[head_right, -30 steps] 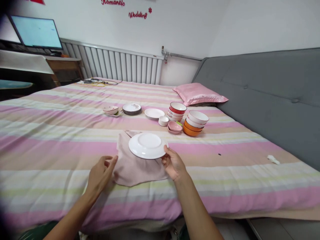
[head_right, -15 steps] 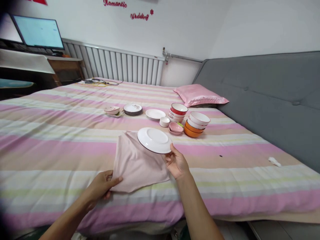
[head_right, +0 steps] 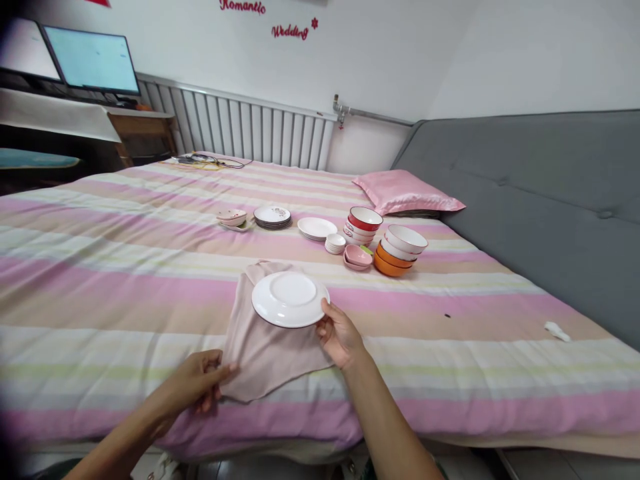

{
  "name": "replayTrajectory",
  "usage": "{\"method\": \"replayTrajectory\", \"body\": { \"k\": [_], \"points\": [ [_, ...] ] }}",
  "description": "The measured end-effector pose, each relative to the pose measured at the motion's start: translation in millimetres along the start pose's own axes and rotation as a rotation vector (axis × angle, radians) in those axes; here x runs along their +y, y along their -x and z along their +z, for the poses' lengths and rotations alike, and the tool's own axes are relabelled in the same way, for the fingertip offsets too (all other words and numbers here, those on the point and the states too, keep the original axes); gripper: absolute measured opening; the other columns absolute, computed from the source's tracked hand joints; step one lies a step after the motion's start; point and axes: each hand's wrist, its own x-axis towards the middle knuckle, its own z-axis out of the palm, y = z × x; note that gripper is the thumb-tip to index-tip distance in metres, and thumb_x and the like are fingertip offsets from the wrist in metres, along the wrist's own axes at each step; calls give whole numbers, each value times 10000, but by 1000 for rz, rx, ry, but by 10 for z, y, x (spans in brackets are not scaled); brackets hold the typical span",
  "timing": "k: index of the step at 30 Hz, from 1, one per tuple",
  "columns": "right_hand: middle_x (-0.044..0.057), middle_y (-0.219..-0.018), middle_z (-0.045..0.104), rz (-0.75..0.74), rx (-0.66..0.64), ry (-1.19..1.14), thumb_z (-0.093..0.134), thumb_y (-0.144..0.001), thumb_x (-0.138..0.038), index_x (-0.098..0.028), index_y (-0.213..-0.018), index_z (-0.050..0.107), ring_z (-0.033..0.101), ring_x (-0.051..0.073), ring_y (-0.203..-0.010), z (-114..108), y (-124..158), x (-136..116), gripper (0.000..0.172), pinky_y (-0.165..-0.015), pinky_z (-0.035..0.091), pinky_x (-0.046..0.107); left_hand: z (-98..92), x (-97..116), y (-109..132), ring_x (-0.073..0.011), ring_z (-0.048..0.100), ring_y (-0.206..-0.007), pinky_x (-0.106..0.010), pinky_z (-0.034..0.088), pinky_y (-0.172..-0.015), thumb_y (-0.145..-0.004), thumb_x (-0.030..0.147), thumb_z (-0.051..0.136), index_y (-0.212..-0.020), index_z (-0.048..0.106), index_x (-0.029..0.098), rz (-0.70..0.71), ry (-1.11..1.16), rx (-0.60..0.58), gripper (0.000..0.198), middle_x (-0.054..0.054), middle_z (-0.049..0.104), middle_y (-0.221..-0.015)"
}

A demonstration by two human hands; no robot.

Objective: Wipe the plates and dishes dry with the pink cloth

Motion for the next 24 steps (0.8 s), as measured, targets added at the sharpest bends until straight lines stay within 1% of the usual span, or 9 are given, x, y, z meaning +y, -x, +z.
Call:
{"method": "replayTrajectory", "body": {
  "k": [2, 4, 7, 10, 11, 13, 16, 20, 24],
  "points": [
    [-60, -581, 609, 52, 2, -33, 771, -669, -224, -188, -845, 616, 496, 46, -420, 28, 11, 46, 237, -317, 362, 123, -85, 38, -54, -115, 486, -339, -202, 290, -359, -689, 579, 592, -661, 498, 180, 19, -38, 115, 411, 4, 579, -453],
    [-66, -583, 607, 97, -4, -50, 789, -646, -218, -180, -853, 618, 488, 34, -417, 50, 23, 87, 271, -322, 362, 110, -189, 99, -177, -134, 517, -367, -223, 339, -380, -703, 578, 574, -685, 542, 174, 35, -69, 242, 405, -9, 606, -488],
    [-63, -585, 605, 144, -18, -58, 800, -630, -203, -167, -848, 618, 483, 31, -415, 64, 34, 136, 286, -319, 354, 107, -324, 204, -464, -154, 555, -423, -256, 410, -433, -726, 520, 578, -752, 595, 164, 49, -94, 361, 357, -9, 620, -531],
    [-64, -570, 586, 164, -26, -57, 799, -634, -197, -161, -833, 614, 476, 32, -412, 55, 39, 161, 273, -319, 347, 111, -382, 291, -776, -151, 578, -487, -269, 453, -492, -791, 480, 534, -720, 603, 154, 27, -102, 450, 341, -10, 614, -579],
    [-65, -571, 583, 168, -27, -57, 800, -634, -199, -162, -832, 614, 481, 33, -419, 49, 39, 164, 274, -322, 348, 112, -384, 313, -867, -143, 582, -519, -275, 468, -519, -820, 470, 518, -738, 607, 146, 5, -105, 464, 346, -11, 618, -616],
    [-67, -585, 584, 174, -26, -59, 803, -633, -201, -165, -847, 614, 493, 33, -437, 34, 35, 170, 288, -334, 356, 113, -372, 351, -1022, -130, 594, -612, -293, 496, -591, -862, 446, 505, -835, 613, 131, -36, -106, 468, 334, -18, 630, -735],
    [-70, -596, 583, 190, -28, -65, 806, -632, -206, -164, -871, 614, 493, 30, -441, 7, 18, 193, 310, -347, 362, 116, -355, 399, -1187, -141, 605, -755, -327, 516, -672, -875, 412, 517, -999, 592, 133, -78, -93, 439, 315, -44, 627, -920],
    [-67, -581, 573, 218, -53, -57, 807, -634, -223, -141, -910, 618, 486, 34, -432, -28, -15, 257, 344, -352, 361, 129, -359, 438, -1296, -158, 606, -803, -334, 524, -675, -869, 375, 538, -1060, 577, 139, -104, -77, 410, 307, -57, 613, -993],
    [-61, -598, 574, 227, -99, -38, 789, -661, -227, -139, -936, 616, 488, 37, -456, -44, -31, 292, 336, -372, 349, 136, -337, 406, -1322, -173, 606, -845, -345, 526, -698, -862, 339, 555, -1083, 574, 142, -68, -63, 418, 297, -61, 606, -1040]
  ]
}}
